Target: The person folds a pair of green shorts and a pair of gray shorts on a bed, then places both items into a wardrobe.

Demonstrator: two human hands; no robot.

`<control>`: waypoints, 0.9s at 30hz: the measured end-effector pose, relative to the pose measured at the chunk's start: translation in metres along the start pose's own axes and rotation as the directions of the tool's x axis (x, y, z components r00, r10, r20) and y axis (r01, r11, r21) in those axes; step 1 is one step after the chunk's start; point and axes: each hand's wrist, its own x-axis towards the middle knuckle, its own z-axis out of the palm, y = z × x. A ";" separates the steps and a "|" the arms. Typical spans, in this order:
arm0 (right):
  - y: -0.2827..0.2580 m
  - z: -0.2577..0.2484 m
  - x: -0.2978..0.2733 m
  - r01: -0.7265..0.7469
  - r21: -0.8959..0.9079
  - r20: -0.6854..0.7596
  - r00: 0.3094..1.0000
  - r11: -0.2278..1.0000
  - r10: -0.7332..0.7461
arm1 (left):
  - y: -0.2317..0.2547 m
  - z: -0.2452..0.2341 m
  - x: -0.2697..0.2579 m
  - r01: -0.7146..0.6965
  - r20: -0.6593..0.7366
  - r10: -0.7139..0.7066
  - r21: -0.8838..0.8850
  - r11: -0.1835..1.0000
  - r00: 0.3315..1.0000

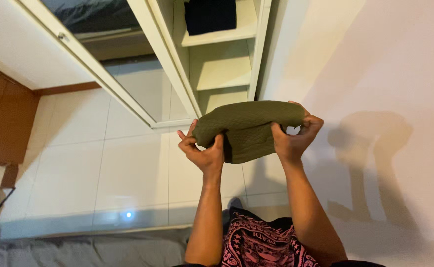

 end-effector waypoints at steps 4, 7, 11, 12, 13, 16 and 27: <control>0.015 0.035 0.026 0.055 -0.061 -0.026 0.998 0.997 -0.057 | -0.021 0.019 0.040 -0.006 0.030 0.004 0.070 0.998 1.000; 0.025 0.057 0.038 0.020 -0.103 -0.063 0.998 0.994 -0.026 | -0.033 0.035 0.057 -0.011 0.013 0.010 0.083 0.996 1.000; 0.038 0.085 0.065 0.104 -0.031 -0.090 0.990 0.994 -0.107 | -0.047 0.060 0.085 -0.059 -0.025 0.061 0.070 0.996 0.998; 0.042 0.091 0.072 0.142 -0.015 -0.083 0.986 0.990 -0.142 | -0.050 0.066 0.091 -0.062 -0.028 0.064 0.069 0.996 0.998; 0.046 0.097 0.079 0.146 -0.012 -0.083 0.986 0.989 -0.147 | -0.054 0.074 0.096 -0.011 -0.036 0.011 0.000 1.000 0.999; 0.053 0.113 0.099 0.170 -0.050 -0.113 0.978 0.984 -0.174 | -0.060 0.093 0.117 -0.048 -0.050 0.047 -0.036 0.998 0.998; 0.088 0.153 0.221 0.402 -0.087 0.150 0.910 0.911 -0.387 | -0.078 0.189 0.198 -0.186 -0.139 0.184 -0.002 0.983 0.973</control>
